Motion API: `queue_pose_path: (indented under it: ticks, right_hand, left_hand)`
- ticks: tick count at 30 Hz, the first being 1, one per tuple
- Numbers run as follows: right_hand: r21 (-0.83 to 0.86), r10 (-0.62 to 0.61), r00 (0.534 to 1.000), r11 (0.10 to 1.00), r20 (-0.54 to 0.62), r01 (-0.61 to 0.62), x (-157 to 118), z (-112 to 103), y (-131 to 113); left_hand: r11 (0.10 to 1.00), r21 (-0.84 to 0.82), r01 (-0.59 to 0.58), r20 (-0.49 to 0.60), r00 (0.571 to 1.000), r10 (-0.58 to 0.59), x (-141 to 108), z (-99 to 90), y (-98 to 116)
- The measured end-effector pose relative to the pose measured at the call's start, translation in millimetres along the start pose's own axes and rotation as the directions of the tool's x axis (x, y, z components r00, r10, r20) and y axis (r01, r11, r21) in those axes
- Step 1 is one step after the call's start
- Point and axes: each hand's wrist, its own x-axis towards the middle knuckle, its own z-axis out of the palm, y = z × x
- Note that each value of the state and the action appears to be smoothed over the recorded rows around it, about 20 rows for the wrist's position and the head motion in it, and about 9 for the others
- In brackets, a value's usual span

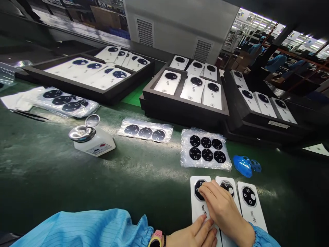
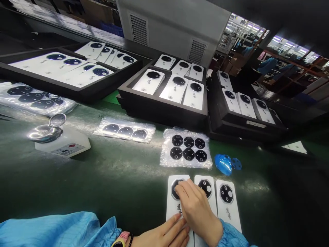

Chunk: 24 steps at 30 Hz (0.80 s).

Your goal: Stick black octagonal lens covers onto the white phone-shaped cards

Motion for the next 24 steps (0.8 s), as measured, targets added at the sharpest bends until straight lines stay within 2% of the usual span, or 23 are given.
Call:
queue_pose_path:
  ticks: [4, 7, 13, 16, 21, 24]
  right_hand:
    - [-0.061, -0.055, 0.998, 0.997, -0.014, 0.054, 4.7, -0.3, -3.7]
    - [-0.101, -0.126, 0.992, 0.987, -0.009, 0.124, 10.6, -4.8, -3.3]
    - [-0.1, -0.202, 0.979, 0.974, 0.006, 0.201, 14.7, -10.2, -0.9]
    - [-0.083, -0.201, 0.979, 0.976, 0.016, 0.202, 13.3, -9.6, -2.0]
    - [-0.037, -0.175, 0.985, 0.984, -0.004, 0.174, 13.8, -8.6, -0.1]
    - [0.054, -0.099, 0.993, 0.993, -0.056, 0.102, 9.6, -16.3, 7.8]
  left_hand:
    - [0.999, -0.035, 0.031, -0.036, 0.999, -0.032, -1.4, 5.1, 4.1]
    - [0.996, -0.072, 0.058, -0.103, 0.993, -0.066, -1.8, 8.0, 5.6]
    - [0.984, -0.113, 0.136, -0.203, 0.967, -0.157, -1.1, 12.1, 6.5]
    - [0.987, -0.093, 0.131, -0.197, 0.969, -0.147, -1.0, 13.9, 5.6]
    - [0.994, -0.074, 0.086, -0.127, 0.987, -0.095, -1.4, 13.4, 3.7]
    - [0.993, -0.086, 0.082, -0.125, 0.988, -0.092, -1.4, 11.4, 3.4]
